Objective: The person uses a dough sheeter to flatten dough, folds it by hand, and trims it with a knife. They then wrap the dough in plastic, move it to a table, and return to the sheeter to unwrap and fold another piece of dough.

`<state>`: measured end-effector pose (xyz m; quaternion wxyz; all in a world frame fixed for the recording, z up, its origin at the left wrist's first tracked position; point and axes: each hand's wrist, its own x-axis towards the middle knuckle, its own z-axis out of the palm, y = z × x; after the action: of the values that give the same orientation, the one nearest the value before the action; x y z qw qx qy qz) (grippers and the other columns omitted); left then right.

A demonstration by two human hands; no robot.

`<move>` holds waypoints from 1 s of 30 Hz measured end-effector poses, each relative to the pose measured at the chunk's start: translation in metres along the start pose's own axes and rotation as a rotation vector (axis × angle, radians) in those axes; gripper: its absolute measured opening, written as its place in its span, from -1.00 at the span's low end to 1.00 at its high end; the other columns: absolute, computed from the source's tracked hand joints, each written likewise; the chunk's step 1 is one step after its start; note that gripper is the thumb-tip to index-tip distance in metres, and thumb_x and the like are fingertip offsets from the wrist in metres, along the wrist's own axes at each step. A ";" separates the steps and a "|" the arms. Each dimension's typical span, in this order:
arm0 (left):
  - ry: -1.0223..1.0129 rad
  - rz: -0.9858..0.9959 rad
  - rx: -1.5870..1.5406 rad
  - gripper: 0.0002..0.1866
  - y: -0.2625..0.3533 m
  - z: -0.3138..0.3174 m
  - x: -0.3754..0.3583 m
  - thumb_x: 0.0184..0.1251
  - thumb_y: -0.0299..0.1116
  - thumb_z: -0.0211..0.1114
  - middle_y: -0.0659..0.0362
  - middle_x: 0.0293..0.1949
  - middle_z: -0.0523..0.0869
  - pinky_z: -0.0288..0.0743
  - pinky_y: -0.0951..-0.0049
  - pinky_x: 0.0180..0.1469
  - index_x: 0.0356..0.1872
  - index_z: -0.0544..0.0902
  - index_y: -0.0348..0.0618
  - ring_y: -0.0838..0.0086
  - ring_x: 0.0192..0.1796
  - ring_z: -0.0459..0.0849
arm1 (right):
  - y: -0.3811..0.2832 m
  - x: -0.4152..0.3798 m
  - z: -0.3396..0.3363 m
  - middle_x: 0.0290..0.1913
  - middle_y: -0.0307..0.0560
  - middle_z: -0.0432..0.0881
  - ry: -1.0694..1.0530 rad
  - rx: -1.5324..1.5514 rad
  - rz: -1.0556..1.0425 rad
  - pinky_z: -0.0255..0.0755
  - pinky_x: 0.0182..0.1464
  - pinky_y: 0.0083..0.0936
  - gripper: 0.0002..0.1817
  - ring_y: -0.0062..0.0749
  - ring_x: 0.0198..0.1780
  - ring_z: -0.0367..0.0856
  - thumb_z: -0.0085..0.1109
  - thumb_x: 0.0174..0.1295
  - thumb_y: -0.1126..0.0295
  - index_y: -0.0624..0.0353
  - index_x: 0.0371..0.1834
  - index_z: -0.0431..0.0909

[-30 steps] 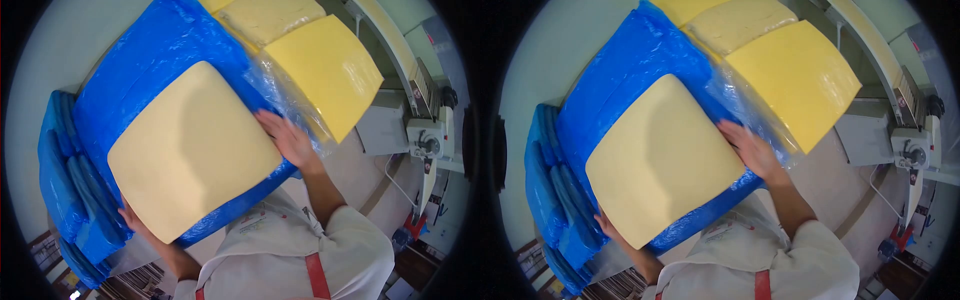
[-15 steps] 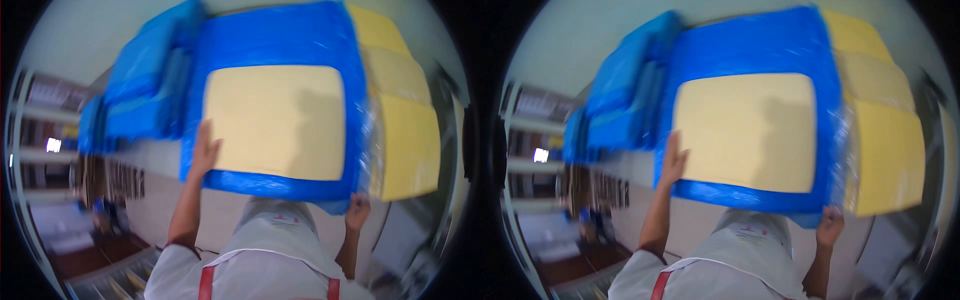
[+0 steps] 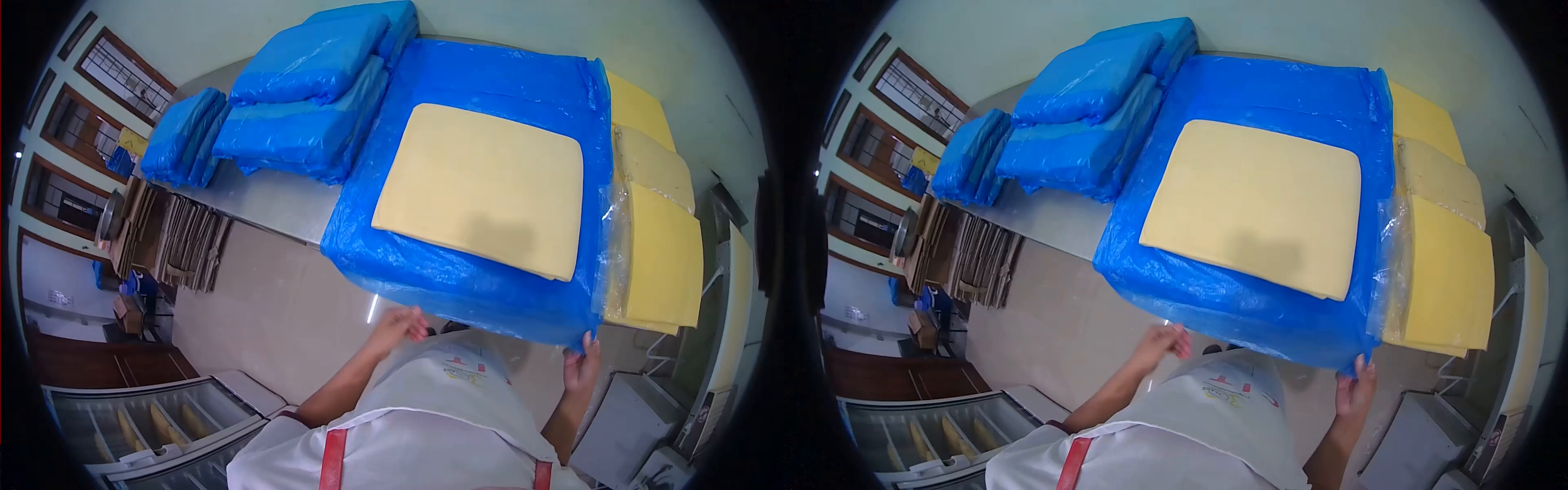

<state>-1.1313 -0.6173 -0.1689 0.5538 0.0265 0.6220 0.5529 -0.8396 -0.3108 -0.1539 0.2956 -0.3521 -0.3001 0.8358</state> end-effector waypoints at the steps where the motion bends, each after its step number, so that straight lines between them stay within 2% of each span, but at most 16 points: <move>1: -0.001 -0.014 -0.147 -0.60 -0.012 0.008 0.002 0.46 -0.03 0.12 0.05 -0.15 0.68 0.52 0.35 0.04 -0.15 0.58 -0.23 0.35 -0.04 0.66 | 0.007 0.002 0.005 0.04 -0.10 0.59 0.046 0.138 -0.057 0.41 0.14 -0.36 -0.65 -0.36 0.08 0.55 0.15 0.35 0.30 0.18 0.13 0.46; 3: 0.000 -0.049 -0.446 -0.53 -0.041 0.015 0.011 0.42 0.06 0.14 0.03 -0.04 0.65 0.49 0.27 0.14 -0.04 0.54 -0.20 0.31 0.05 0.63 | 0.018 0.000 0.024 0.12 -0.07 0.57 0.079 0.329 -0.123 0.36 0.24 -0.28 -0.57 -0.28 0.15 0.53 0.18 0.34 0.26 0.16 0.22 0.41; 5: -0.030 0.235 -0.801 -0.50 -0.046 0.002 0.028 0.42 0.09 0.12 0.04 -0.02 0.66 0.45 0.20 0.21 0.01 0.52 -0.19 0.27 0.08 0.63 | 0.035 -0.007 0.052 0.18 -0.06 0.55 0.059 0.445 -0.143 0.30 0.34 -0.19 -0.50 -0.21 0.22 0.49 0.20 0.33 0.22 0.12 0.28 0.36; 6: -0.042 0.380 -0.976 -0.48 -0.041 -0.003 0.034 0.41 0.11 0.11 0.04 -0.01 0.66 0.44 0.16 0.25 0.03 0.51 -0.18 0.25 0.10 0.63 | 0.044 -0.011 0.062 0.20 -0.07 0.53 0.064 0.402 -0.123 0.33 0.31 -0.22 -0.51 -0.22 0.20 0.51 0.19 0.33 0.22 0.11 0.27 0.37; 8: 0.058 0.397 -1.016 -0.47 -0.004 0.000 0.013 0.40 0.14 0.11 0.05 -0.02 0.66 0.44 0.13 0.24 0.04 0.51 -0.15 0.22 0.10 0.63 | 0.056 -0.011 0.078 0.24 -0.08 0.49 0.069 0.323 -0.088 0.41 0.25 -0.28 -0.55 -0.25 0.17 0.54 0.18 0.34 0.21 0.08 0.25 0.39; 9: 0.107 0.406 -1.030 -0.47 0.014 0.002 -0.002 0.40 0.16 0.10 0.05 -0.03 0.66 0.44 0.12 0.24 0.05 0.50 -0.13 0.21 0.10 0.63 | 0.057 -0.006 0.082 0.19 -0.09 0.53 0.104 0.226 -0.111 0.45 0.17 -0.31 -0.57 -0.27 0.12 0.57 0.19 0.34 0.21 0.07 0.22 0.41; 12: 0.169 0.371 -1.126 -0.45 0.040 0.000 -0.024 0.37 0.20 0.11 0.11 -0.10 0.68 0.51 0.22 0.16 0.04 0.49 -0.10 0.28 0.00 0.66 | 0.057 0.002 0.088 -0.01 -0.14 0.62 0.203 0.001 -0.158 0.55 -0.10 -0.40 -0.65 -0.37 -0.10 0.64 0.20 0.33 0.20 0.07 0.10 0.47; 15: 0.362 0.410 -0.913 -0.62 0.044 -0.025 -0.012 0.42 0.02 0.17 0.19 -0.27 0.67 0.58 0.44 -0.16 -0.05 0.53 -0.08 0.44 -0.23 0.67 | 0.043 0.007 0.092 -0.28 -0.22 0.65 0.278 -0.067 -0.196 0.51 -0.38 -0.51 -0.75 -0.48 -0.39 0.61 0.21 0.33 0.20 0.08 -0.06 0.52; 17: 0.397 0.509 -0.921 -0.73 0.047 -0.053 0.000 0.41 -0.08 0.21 0.26 -0.42 0.64 0.53 0.55 -0.35 -0.18 0.55 -0.07 0.53 -0.43 0.60 | 0.035 0.013 0.099 -0.43 -0.27 0.61 0.312 -0.058 -0.255 0.44 -0.51 -0.57 -0.78 -0.53 -0.55 0.53 0.21 0.32 0.19 0.09 -0.17 0.54; 20: 0.330 0.619 -0.841 -0.83 0.098 -0.067 0.008 0.38 -0.21 0.25 0.31 -0.55 0.63 0.49 0.65 -0.50 -0.34 0.55 -0.04 0.59 -0.59 0.57 | 0.008 0.038 0.114 -0.49 -0.25 0.57 0.267 -0.050 -0.288 0.45 -0.53 -0.58 -0.77 -0.51 -0.57 0.49 0.22 0.32 0.18 0.12 -0.22 0.54; 21: 0.284 0.637 -0.803 -0.84 0.118 -0.066 0.013 0.37 -0.25 0.26 0.31 -0.59 0.63 0.48 0.67 -0.53 -0.38 0.55 -0.03 0.60 -0.62 0.57 | -0.002 0.051 0.118 -0.49 -0.22 0.56 0.257 -0.064 -0.265 0.46 -0.52 -0.54 -0.76 -0.50 -0.54 0.51 0.22 0.31 0.20 0.14 -0.23 0.52; 23: 0.257 0.589 -0.801 -0.84 0.157 -0.077 0.039 0.38 -0.26 0.24 0.25 -0.54 0.69 0.55 0.63 -0.50 -0.33 0.58 -0.12 0.59 -0.58 0.64 | -0.022 0.081 0.126 -0.48 -0.17 0.56 0.215 -0.039 -0.204 0.50 -0.48 -0.49 -0.76 -0.45 -0.48 0.57 0.21 0.32 0.21 0.17 -0.25 0.51; 24: 0.170 0.538 -0.800 -0.82 0.172 -0.089 0.054 0.40 -0.28 0.22 0.19 -0.49 0.71 0.59 0.60 -0.44 -0.29 0.59 -0.18 0.54 -0.51 0.67 | -0.031 0.097 0.129 -0.48 -0.15 0.57 0.182 -0.002 -0.163 0.53 -0.45 -0.48 -0.75 -0.42 -0.46 0.59 0.20 0.32 0.21 0.18 -0.26 0.50; 26: 0.010 0.437 -0.817 -0.78 0.187 -0.110 0.090 0.42 -0.31 0.17 0.09 -0.38 0.75 0.67 0.53 -0.32 -0.21 0.59 -0.30 0.45 -0.38 0.75 | -0.040 0.128 0.131 -0.37 -0.06 0.63 0.201 -0.073 -0.069 0.58 -0.38 -0.45 -0.72 -0.30 -0.37 0.65 0.11 0.38 0.22 0.26 -0.14 0.50; 29: 0.235 0.341 -0.962 -0.68 0.184 -0.102 0.135 0.47 -0.34 0.08 -0.05 -0.17 0.72 0.69 0.44 -0.12 -0.03 0.52 -0.48 0.25 -0.16 0.75 | -0.038 0.161 0.137 -0.12 0.10 0.64 0.148 -0.198 -0.073 0.61 -0.22 -0.40 -0.64 -0.21 -0.16 0.69 -0.04 0.44 0.24 0.34 0.06 0.46; 30: 0.236 0.383 -1.005 -0.62 0.178 -0.106 0.145 0.51 -0.33 0.01 -0.14 0.04 0.62 0.59 0.36 0.14 0.10 0.42 -0.53 0.14 0.08 0.65 | -0.035 0.167 0.136 0.15 0.13 0.56 0.208 -0.364 -0.251 0.49 0.12 -0.27 -0.55 -0.12 0.17 0.56 -0.16 0.48 0.19 0.31 0.24 0.40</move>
<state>-1.3662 -0.5244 -0.1602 0.3143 -0.1907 0.3235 0.8719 -1.0301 -0.2100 -0.1202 0.3581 -0.4436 -0.4552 0.6840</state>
